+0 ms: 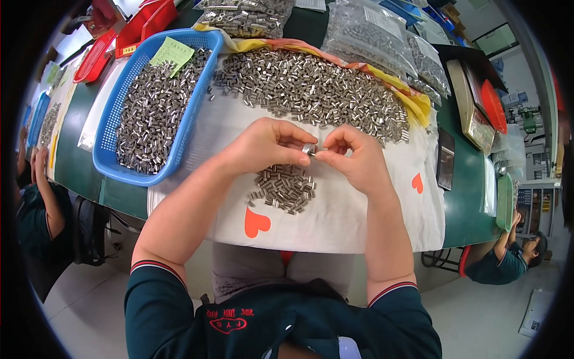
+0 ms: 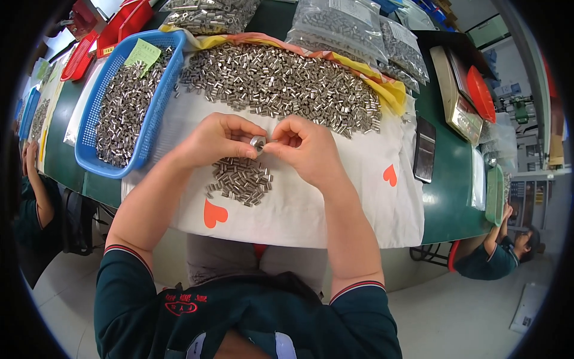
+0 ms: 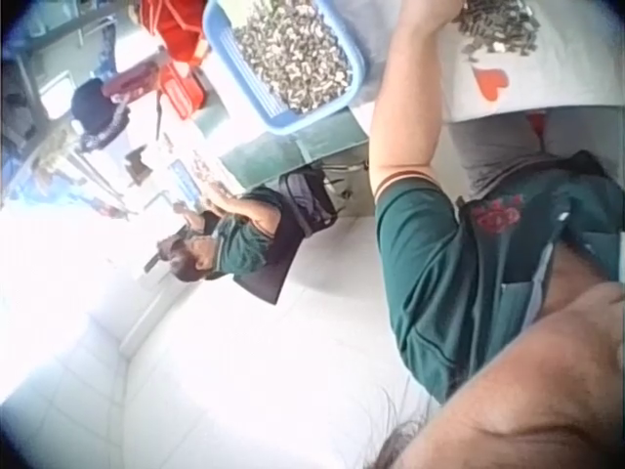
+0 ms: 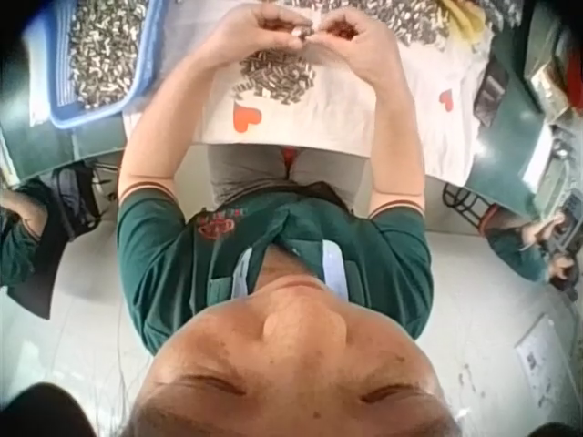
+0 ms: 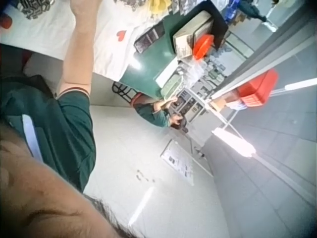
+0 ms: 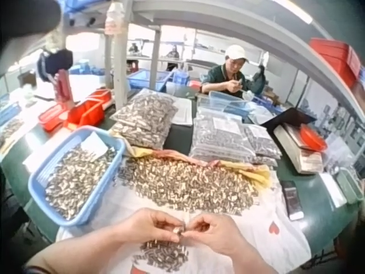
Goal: Sorting and inspecting small metal hardware components at an industrial workbench.
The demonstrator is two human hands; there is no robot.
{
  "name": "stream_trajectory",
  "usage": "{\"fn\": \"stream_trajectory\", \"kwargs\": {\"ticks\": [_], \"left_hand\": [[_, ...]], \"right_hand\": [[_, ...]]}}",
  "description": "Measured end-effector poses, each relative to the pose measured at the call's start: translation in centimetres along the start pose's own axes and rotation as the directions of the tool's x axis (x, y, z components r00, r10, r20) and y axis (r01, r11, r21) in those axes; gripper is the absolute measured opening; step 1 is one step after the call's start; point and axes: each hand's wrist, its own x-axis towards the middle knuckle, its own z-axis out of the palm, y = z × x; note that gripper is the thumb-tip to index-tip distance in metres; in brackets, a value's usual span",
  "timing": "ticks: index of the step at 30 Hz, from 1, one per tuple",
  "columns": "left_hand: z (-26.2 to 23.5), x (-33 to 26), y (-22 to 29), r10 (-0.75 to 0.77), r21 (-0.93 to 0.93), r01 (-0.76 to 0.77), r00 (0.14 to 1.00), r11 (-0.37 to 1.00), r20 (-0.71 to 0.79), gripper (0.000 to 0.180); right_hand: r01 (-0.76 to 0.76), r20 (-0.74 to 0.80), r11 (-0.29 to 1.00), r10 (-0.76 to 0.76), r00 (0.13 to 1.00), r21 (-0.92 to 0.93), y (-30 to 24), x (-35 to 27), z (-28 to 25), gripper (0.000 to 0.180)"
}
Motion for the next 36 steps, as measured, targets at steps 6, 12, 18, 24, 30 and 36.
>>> {"fn": "stream_trajectory", "kwargs": {"ticks": [6, 12, 18, 24, 30, 36], "left_hand": [[0.2, 0.0, 0.3, -0.015, -0.08, 0.019, 0.999, 0.997, 0.048, 0.03], [-0.1, 0.2, 0.0, -0.02, -0.081, 0.025, 0.998, 0.996, 0.057, 0.03], [0.0, 0.1, -0.1, -0.032, -0.059, 0.035, 0.998, 0.998, 0.055, 0.031], [-0.1, 0.2, -0.3, -0.057, -0.103, 0.061, 0.997, 0.993, 0.043, 0.033], [-0.1, 0.0, -0.2, -0.074, -0.142, 0.073, 0.997, 0.987, 0.0, 0.032], [0.3, 0.2, 0.2, -0.053, -0.21, 0.045, 0.998, 0.977, -0.034, 0.032]], "right_hand": [[-0.071, 0.123, 0.952, 0.036, 0.992, 0.297, 1.5, 0.4, 0.0, 0.009], [-0.157, 0.16, 0.924, 0.106, 0.981, 0.35, 1.4, 0.7, -0.1, 0.007], [-0.157, 0.16, 0.915, 0.103, 0.982, 0.372, 1.6, 0.5, 0.1, 0.008], [-0.141, 0.142, 0.912, 0.093, 0.986, 0.385, 2.0, 0.6, 0.4, 0.008], [-0.088, 0.113, 0.921, 0.048, 0.992, 0.379, 1.7, 0.7, 0.6, 0.007], [-0.062, 0.045, 0.903, 0.047, 0.998, 0.425, 1.6, 0.6, 0.7, 0.007]]}}
